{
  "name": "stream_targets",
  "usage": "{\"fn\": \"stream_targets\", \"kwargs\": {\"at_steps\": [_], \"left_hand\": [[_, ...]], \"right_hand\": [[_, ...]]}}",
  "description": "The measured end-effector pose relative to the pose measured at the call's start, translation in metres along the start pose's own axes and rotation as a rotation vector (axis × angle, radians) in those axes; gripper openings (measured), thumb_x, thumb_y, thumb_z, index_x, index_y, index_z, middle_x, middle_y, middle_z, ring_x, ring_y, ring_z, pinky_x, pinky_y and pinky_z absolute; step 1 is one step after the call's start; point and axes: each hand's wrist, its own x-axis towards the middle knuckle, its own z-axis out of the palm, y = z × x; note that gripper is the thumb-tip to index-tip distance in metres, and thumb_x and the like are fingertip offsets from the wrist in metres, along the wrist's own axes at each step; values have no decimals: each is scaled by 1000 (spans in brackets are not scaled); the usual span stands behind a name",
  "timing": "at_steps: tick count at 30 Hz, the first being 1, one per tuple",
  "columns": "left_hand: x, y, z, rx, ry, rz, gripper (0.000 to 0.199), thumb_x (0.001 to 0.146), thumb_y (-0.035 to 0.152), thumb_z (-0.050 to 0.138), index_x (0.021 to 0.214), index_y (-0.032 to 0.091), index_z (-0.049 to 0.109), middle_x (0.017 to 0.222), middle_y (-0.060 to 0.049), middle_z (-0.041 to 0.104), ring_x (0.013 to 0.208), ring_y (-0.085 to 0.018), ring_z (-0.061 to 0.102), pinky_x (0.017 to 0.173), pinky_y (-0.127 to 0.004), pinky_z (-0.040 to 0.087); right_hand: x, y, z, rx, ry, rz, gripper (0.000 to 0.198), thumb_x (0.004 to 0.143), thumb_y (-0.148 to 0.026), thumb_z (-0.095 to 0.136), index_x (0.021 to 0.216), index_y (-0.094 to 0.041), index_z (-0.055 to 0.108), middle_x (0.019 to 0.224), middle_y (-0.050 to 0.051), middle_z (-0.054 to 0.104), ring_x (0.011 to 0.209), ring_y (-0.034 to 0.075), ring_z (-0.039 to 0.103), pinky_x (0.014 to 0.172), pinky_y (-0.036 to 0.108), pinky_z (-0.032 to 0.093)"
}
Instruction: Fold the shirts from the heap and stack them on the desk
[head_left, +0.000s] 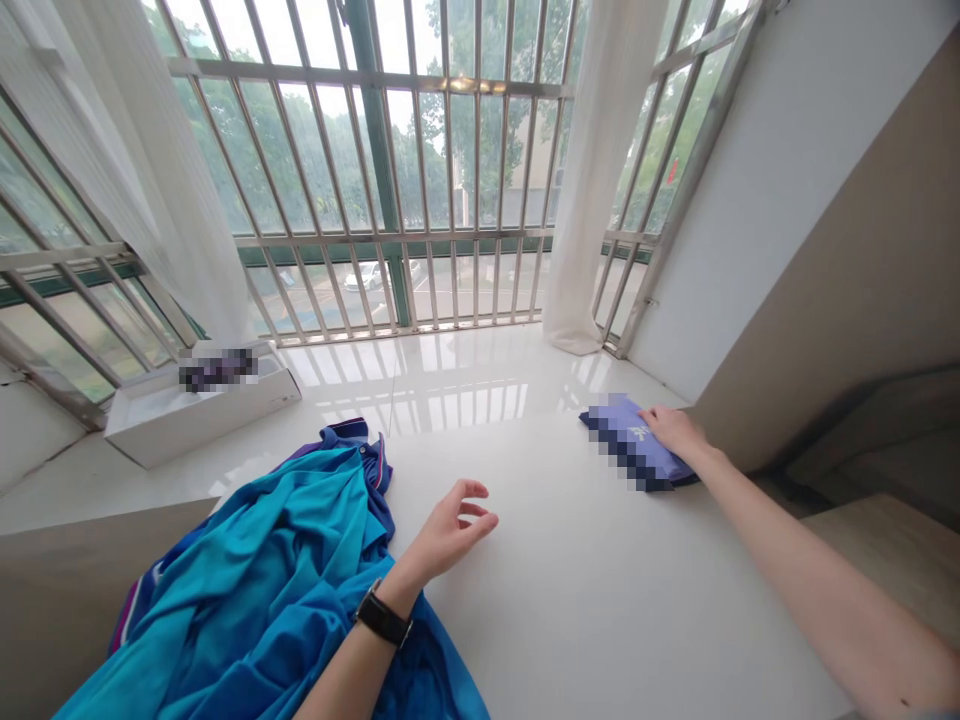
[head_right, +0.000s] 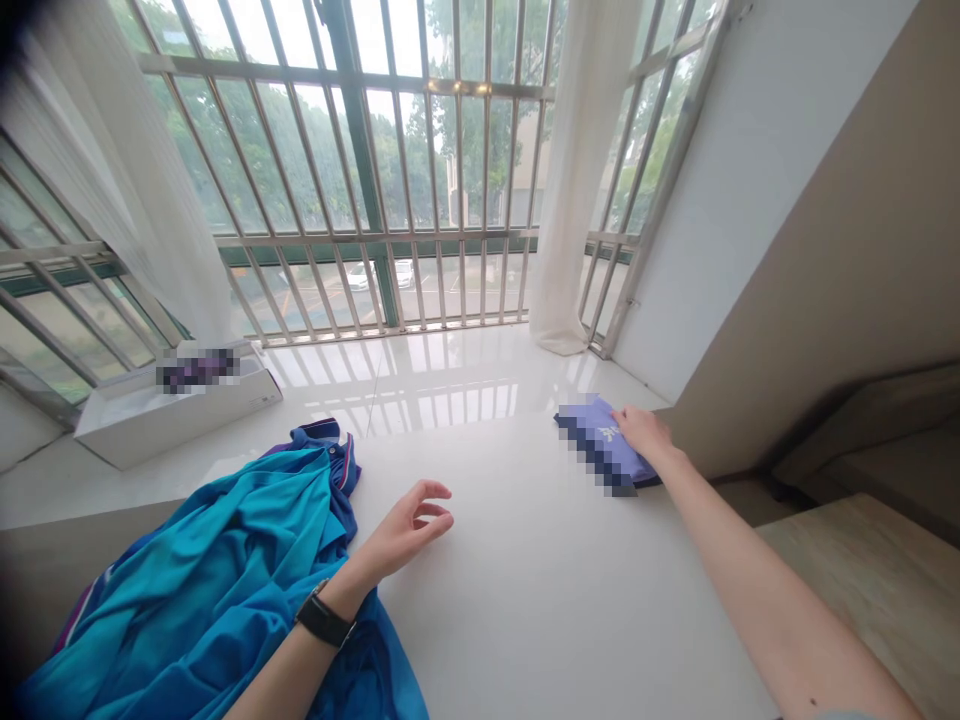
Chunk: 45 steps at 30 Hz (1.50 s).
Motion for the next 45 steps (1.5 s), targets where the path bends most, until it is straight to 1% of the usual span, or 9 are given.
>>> {"fn": "stream_targets", "kwargs": {"at_steps": [5, 10, 13, 17, 23, 30, 37, 42, 45], "left_hand": [[2, 0, 0, 16, 13, -11, 37, 82, 46, 69, 106, 21, 57, 117, -11, 60, 100, -23, 64, 76, -31, 53], [2, -5, 7, 71, -60, 0, 34, 85, 44, 65, 108, 20, 56, 117, -11, 60, 97, -21, 64, 77, -31, 53], [-1, -4, 9, 104, -113, 4, 35, 87, 42, 63, 113, 20, 54, 119, -12, 60, 93, -20, 64, 75, -31, 53], [-3, -2, 8, 135, -154, 17, 38, 87, 42, 62, 117, 21, 53, 119, -12, 60, 93, -19, 64, 76, -31, 53], [-2, -5, 9, 198, -196, 41, 40, 86, 44, 63, 119, 22, 56, 115, -10, 64, 92, -20, 64, 76, -31, 51], [-4, -7, 10, 243, -215, 57, 39, 90, 44, 59, 122, 23, 55, 114, -9, 65, 96, -20, 63, 79, -32, 49], [-4, -9, 12, 307, -234, 52, 39, 90, 44, 60, 123, 24, 54, 113, -8, 65, 100, -21, 61, 82, -32, 47], [-7, -4, 9, 308, -250, 41, 43, 89, 45, 61, 126, 24, 54, 115, -8, 65, 104, -22, 60, 85, -33, 47], [-8, -2, 9, 324, -254, 46, 43, 88, 44, 61, 126, 24, 54, 116, -8, 64, 104, -22, 60, 87, -34, 48]], "right_hand": [[-24, -31, -8, -54, 180, -12, 55, 96, -45, 30, 135, -13, 51, 138, 25, 49, 127, 40, 44, 99, 53, 37], [-48, -70, 16, -48, 46, 298, 87, 88, -72, 17, 148, -12, 36, 145, 33, 37, 129, 54, 35, 95, 77, 22], [-51, -76, 37, -70, 51, 305, 92, 86, -76, 14, 153, -13, 28, 144, 34, 37, 129, 56, 35, 93, 80, 17], [-44, -61, 44, -116, 1, 80, 90, 85, -78, 19, 153, -20, 29, 144, 26, 44, 128, 48, 41, 99, 72, 24], [-36, -35, 23, -150, -186, -535, 67, 93, -63, 27, 152, -33, 30, 159, 4, 33, 147, 28, 19, 118, 51, 10], [-69, -65, 27, 1, 404, 68, 76, 94, -65, 16, 143, -13, 44, 148, 25, 38, 138, 42, 29, 107, 57, 26], [-64, -111, 55, -86, 147, 216, 96, 84, -77, 29, 145, -4, 37, 145, 34, 36, 132, 51, 33, 104, 65, 21], [-35, -81, 56, -101, 33, -87, 90, 82, -75, 41, 150, -16, 33, 156, 21, 30, 144, 36, 24, 115, 51, 14], [-20, -68, 46, -39, 31, -108, 83, 84, -72, 38, 146, -17, 38, 152, 17, 39, 141, 31, 32, 115, 43, 20]]}}
